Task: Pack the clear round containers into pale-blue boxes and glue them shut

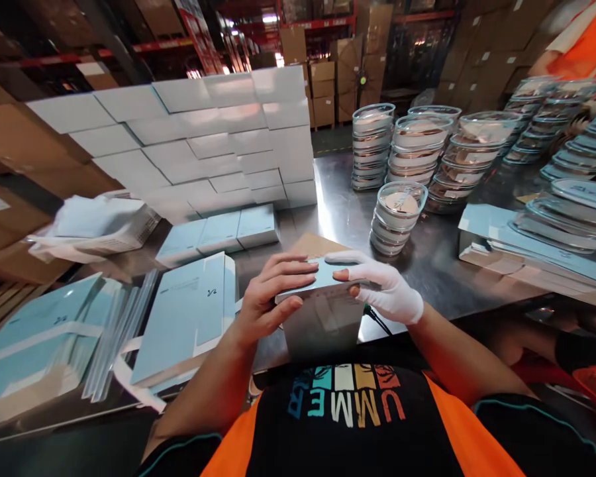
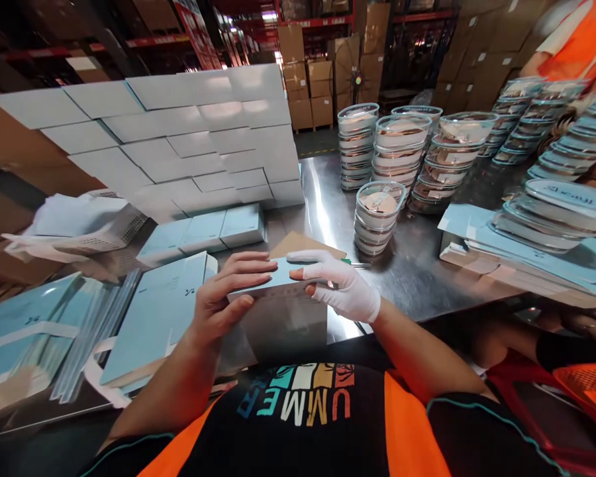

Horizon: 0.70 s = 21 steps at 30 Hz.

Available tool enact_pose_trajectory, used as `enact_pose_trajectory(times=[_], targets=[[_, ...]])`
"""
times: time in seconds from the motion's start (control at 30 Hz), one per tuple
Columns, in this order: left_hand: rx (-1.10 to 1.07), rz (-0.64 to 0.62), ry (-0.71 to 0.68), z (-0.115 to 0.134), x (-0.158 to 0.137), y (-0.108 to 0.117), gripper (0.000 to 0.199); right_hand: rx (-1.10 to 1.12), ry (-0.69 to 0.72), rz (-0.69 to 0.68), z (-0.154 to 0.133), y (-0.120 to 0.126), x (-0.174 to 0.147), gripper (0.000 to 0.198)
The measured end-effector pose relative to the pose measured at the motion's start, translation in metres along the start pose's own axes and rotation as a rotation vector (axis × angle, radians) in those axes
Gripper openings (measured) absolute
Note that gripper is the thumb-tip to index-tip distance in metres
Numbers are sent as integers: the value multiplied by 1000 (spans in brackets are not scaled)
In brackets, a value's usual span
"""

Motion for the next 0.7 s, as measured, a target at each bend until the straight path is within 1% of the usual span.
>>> enact_pose_trajectory(times=[0.1, 0.2, 0.27, 0.33, 0.47, 0.5, 0.53, 0.6, 0.63, 0.67, 0.7], targets=[[8, 45, 3, 0, -2, -1, 34, 11, -5, 6, -4, -4, 3, 37], [-6, 68, 9, -3, -6, -1, 33, 25, 36, 22, -4, -5, 6, 33], [-9, 53, -1, -4, -7, 4, 36, 9, 73, 19, -3, -5, 9, 30], [12, -9, 3, -3, -6, 15, 40, -47, 101, 1, -1, -6, 12, 33], [156, -267, 101, 7, 10, 41, 45, -231, 139, -38, 1, -20, 20, 44], [168, -309, 135, 9, 16, 45, 51, -270, 150, -54, 0, -25, 22, 49], [161, -333, 174, 11, 21, 48, 58, -301, 157, -74, 0, -29, 25, 60], [123, -341, 230, 16, 29, 51, 67, -346, 154, -115, 2, -30, 30, 87], [107, -333, 248, 18, 31, 51, 67, -374, 139, -127, 4, -25, 32, 94], [74, -290, 267, 21, 32, 52, 64, -419, 116, -118, 8, -15, 35, 94], [16, -209, 289, 23, 32, 53, 60, -489, 69, -79, 13, -1, 36, 89]])
Point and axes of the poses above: each hand's wrist, its own x-axis towards the middle knuckle, its own y-axis out of the back of the hand, z = x × y, the point moved 3 cm from there along x, towards the middle knuckle, and after that the axes turned 12 degrees about -z, right-handed, at the moved point
